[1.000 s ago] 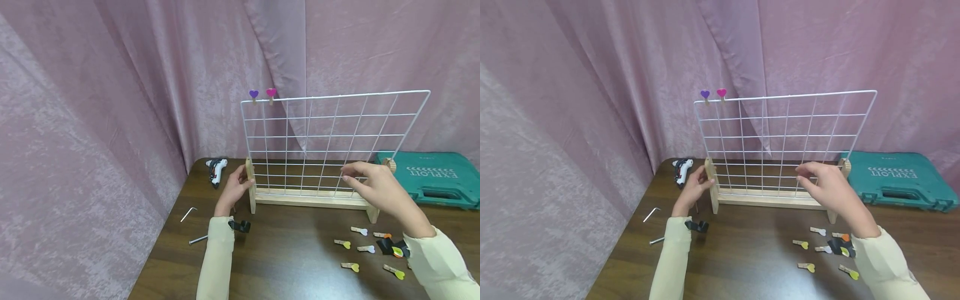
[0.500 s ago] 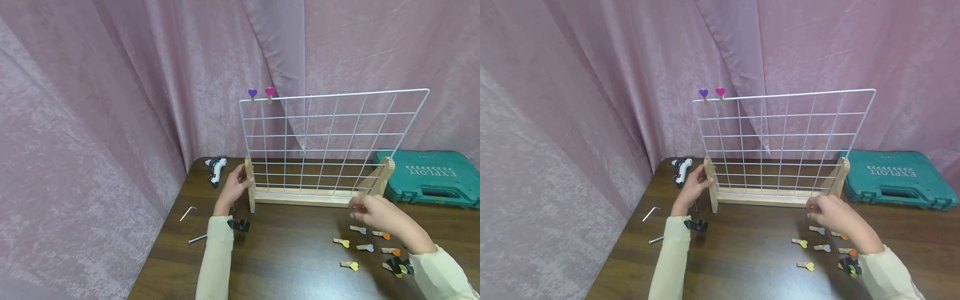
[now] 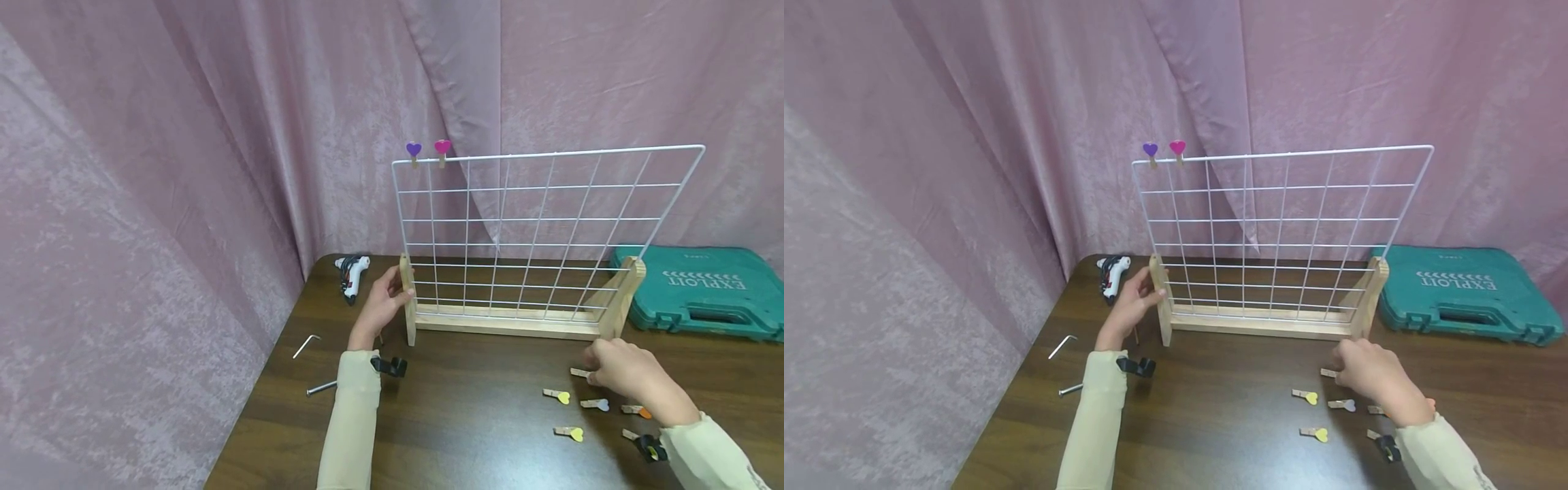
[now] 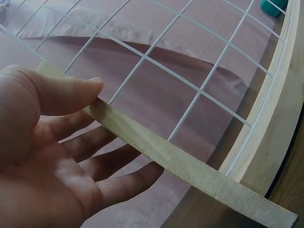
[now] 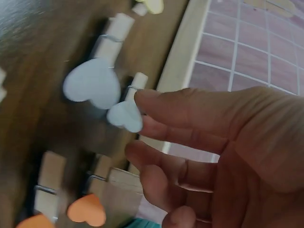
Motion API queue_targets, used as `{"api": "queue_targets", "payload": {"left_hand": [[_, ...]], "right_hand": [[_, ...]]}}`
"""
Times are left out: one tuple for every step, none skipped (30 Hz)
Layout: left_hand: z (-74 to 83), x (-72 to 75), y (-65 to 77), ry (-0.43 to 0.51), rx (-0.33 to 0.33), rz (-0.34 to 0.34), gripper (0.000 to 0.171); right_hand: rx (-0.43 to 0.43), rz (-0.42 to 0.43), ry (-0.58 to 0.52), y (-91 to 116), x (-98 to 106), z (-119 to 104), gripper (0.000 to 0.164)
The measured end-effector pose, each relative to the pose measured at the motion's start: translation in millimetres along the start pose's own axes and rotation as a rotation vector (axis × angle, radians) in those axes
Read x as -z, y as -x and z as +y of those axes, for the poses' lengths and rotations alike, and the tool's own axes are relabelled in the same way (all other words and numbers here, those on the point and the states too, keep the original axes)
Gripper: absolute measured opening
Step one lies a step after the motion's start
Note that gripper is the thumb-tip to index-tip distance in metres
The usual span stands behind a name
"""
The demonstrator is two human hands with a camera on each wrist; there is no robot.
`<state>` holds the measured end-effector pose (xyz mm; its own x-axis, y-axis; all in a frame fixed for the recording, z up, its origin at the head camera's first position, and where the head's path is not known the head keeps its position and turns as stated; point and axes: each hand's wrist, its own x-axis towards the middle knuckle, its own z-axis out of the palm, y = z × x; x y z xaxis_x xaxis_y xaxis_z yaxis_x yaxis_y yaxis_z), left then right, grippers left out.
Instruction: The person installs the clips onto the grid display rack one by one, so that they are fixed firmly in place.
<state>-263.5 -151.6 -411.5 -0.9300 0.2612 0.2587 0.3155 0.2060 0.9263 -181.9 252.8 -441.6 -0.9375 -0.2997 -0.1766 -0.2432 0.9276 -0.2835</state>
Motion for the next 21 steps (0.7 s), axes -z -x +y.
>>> {"api": "queue_targets", "payload": {"left_hand": [[0.2, 0.1, -0.2, -0.002, 0.003, -0.002, 0.046], [0.5, 0.2, -0.3, -0.002, 0.007, -0.004, 0.046], [0.7, 0.3, -0.4, -0.001, 0.009, -0.008, 0.046], [0.7, 0.4, -0.5, 0.0, 0.009, -0.01, 0.046], [0.4, 0.5, -0.6, 0.003, 0.009, -0.011, 0.047], [0.4, 0.6, -0.6, 0.004, 0.01, -0.014, 0.047], [0.5, 0.7, -0.5, 0.005, 0.01, -0.015, 0.047], [0.6, 0.8, -0.5, 0.006, 0.011, -0.016, 0.047], [0.7, 1.0, -0.5, 0.007, 0.01, -0.017, 0.047], [0.7, 1.2, -0.3, 0.006, 0.011, -0.018, 0.047], [0.8, 1.3, -0.2, 0.006, 0.014, -0.02, 0.047], [1.2, 1.5, 0.1, 0.003, 0.014, -0.021, 0.047], [1.8, 1.7, 0.4, 0.001, 0.017, -0.023, 0.047], [2.2, 2.0, 0.4, 0.0, 0.019, -0.025, 0.047], [2.2, 2.3, 0.3, 0.002, 0.02, -0.026, 0.047], [2.0, 2.3, 0.2, 0.002, 0.02, -0.023, 0.047], [1.0, 2.3, -0.3, 0.001, 0.019, -0.019, 0.047], [-2.4, 2.3, -1.5, 0.008, 0.016, -0.016, 0.047], [-6.7, 2.3, -2.9, 0.012, 0.016, -0.013, 0.047], [-11.5, 2.0, -4.4, 0.015, 0.015, -0.008, 0.047], [-16.2, 1.4, -5.9, 0.017, 0.015, -0.002, 0.046]], "right_hand": [[-0.004, 0.012, 0.004, 0.6, -1.4, 0.3, 0.013], [-0.007, 0.018, 0.006, 1.3, -3.0, 0.5, 0.011], [-0.011, 0.027, 0.01, 1.9, -4.7, 0.6, 0.012], [-0.015, 0.035, 0.013, 2.4, -6.3, 0.6, 0.015], [-0.018, 0.043, 0.017, 3.0, -8.0, 0.8, 0.02], [-0.018, 0.053, 0.02, 3.5, -9.7, 0.9, 0.022], [-0.016, 0.062, 0.022, 4.1, -11.2, 1.0, 0.024], [-0.015, 0.07, 0.024, 4.3, -12.9, 1.1, 0.026], [-0.015, 0.081, 0.027, 4.4, -14.1, 1.2, 0.028], [-0.014, 0.086, 0.028, 4.3, -15.0, 1.4, 0.029], [-0.011, 0.088, 0.029, 4.2, -15.6, 1.5, 0.028], [-0.01, 0.089, 0.029, 4.1, -15.8, 1.6, 0.028], [-0.007, 0.089, 0.029, 3.7, -16.0, 1.8, 0.027], [-0.004, 0.088, 0.029, 3.2, -15.7, 2.2, 0.025], [-0.001, 0.088, 0.03, 2.8, -15.5, 2.2, 0.024], [0.007, 0.088, 0.031, 2.5, -15.1, 2.5, 0.024], [0.011, 0.09, 0.031, 2.4, -14.8, 2.4, 0.025], [0.016, 0.092, 0.031, 2.4, -14.5, 2.3, 0.027], [0.022, 0.09, 0.03, 2.5, -14.1, 2.2, 0.028], [0.025, 0.087, 0.028, 2.7, -13.3, 1.8, 0.029], [0.029, 0.082, 0.025, 3.1, -12.6, 1.5, 0.03]]}}
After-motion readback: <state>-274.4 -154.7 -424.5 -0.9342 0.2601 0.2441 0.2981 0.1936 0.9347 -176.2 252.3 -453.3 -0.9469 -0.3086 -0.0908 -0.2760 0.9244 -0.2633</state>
